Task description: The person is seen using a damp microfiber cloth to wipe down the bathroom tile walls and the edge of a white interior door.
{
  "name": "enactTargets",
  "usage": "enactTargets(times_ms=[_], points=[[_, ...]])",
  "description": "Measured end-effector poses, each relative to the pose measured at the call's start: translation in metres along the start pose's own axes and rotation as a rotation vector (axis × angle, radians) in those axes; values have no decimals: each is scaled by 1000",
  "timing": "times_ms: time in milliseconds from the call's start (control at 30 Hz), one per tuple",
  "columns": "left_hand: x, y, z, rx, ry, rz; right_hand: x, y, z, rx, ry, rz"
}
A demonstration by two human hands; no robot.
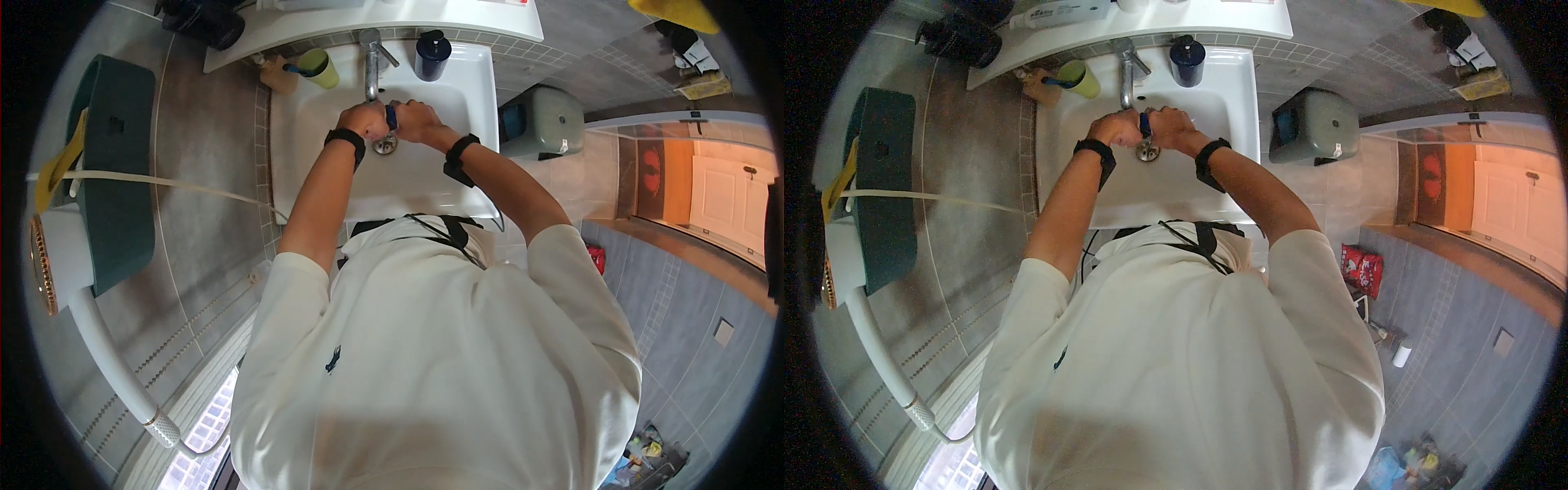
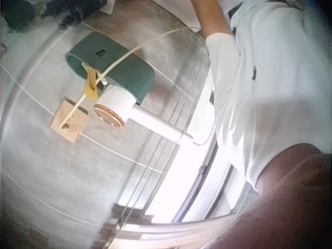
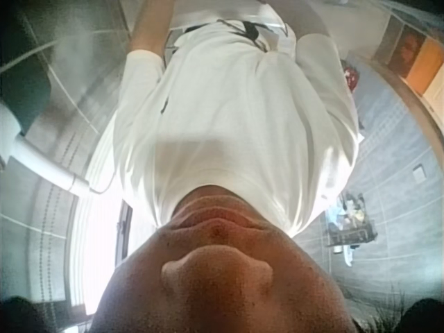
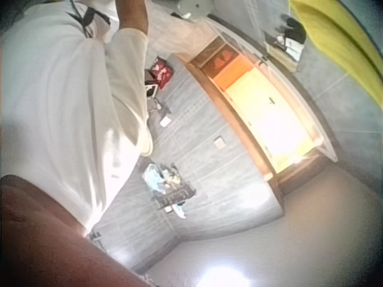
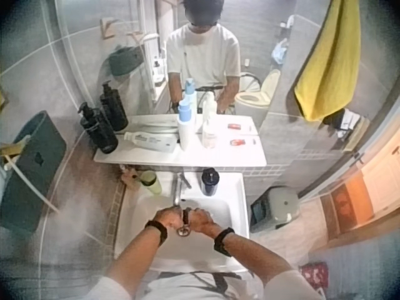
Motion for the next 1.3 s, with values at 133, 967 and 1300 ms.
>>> enactTargets(times_ms=[133,967,1300], points=[[-1,-3,0,93,5,-23,-2,0,-4,0,77,-34],[19,-50,-45,-672,-352,-400,5,9,-64,122,-352,2059],[6,-51,-35,-676,-202,-147,11,-28,-39,-296,-644,1953]])
Point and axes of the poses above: each hand's wrist, its own z-axis towards the middle knuckle, its own y-axis out of the back of the hand, x = y × z, the point moved 1 cm from there along z, towards the middle knuckle, and after that the axes turned 14 degrees about y, right-handed, at the moved point
